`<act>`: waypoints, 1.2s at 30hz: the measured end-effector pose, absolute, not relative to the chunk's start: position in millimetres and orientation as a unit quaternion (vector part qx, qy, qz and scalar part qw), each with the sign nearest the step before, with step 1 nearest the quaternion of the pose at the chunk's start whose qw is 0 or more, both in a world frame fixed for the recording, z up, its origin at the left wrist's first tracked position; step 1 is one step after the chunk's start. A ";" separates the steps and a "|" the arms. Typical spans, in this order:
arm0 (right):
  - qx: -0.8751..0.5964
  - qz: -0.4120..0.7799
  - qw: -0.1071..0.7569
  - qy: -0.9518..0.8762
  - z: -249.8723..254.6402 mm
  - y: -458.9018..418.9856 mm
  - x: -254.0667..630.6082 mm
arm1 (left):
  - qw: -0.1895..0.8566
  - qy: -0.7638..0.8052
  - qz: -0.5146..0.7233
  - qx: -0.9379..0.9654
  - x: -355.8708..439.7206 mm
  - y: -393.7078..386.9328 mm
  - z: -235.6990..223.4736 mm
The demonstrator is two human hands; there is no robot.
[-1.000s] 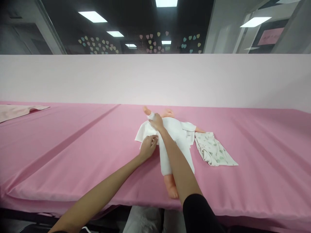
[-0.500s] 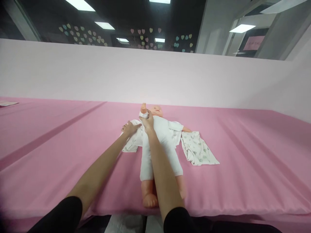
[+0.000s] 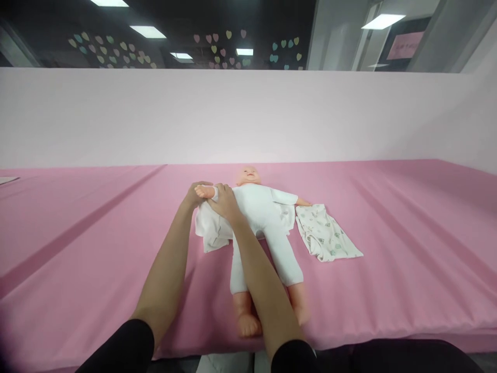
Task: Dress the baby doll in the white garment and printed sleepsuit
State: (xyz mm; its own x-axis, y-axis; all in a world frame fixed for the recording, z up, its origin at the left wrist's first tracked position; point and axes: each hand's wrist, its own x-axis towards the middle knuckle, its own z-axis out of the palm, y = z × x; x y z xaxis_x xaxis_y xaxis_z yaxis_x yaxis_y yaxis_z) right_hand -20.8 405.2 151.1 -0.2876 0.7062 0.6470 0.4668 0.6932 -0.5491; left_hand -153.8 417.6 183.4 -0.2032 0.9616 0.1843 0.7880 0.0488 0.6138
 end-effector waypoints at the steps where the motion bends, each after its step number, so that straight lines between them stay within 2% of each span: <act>1: -0.373 0.123 0.458 -0.798 150.9 402.8 -22.2 | 0.138 0.706 0.321 0.616 -155.4 413.7 191.0; 8: -0.433 0.150 0.424 -0.781 152.9 398.9 -27.7 | 0.140 0.671 0.391 0.614 -145.6 386.2 226.3; 14: -0.509 0.124 0.371 -0.767 146.0 411.2 -34.5 | 0.051 0.682 0.333 0.649 -122.0 375.2 238.5; 20: -0.541 0.119 0.346 -0.757 143.5 410.2 -38.0 | 0.012 0.704 0.274 0.655 -105.4 367.2 239.9; 29: -0.566 0.089 0.348 -0.742 140.6 410.1 -43.1 | 0.003 0.710 0.243 0.661 -92.7 363.4 239.8; 33: -0.538 0.110 0.390 -0.739 128.5 416.4 -46.6 | 0.002 0.696 0.232 0.680 -86.3 367.3 233.1; 36: -0.462 0.154 0.445 -0.751 115.0 421.1 -49.0 | 0.001 0.695 0.223 0.683 -81.0 372.4 223.5</act>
State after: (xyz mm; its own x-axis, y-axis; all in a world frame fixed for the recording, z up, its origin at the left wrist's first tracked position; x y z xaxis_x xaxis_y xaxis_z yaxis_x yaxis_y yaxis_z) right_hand -49.0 421.1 115.0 -0.1767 0.8315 0.5267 0.5576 0.5255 -0.6426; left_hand -81.0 372.4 223.5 -0.0660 0.9506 0.3035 0.9496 -0.0336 0.3118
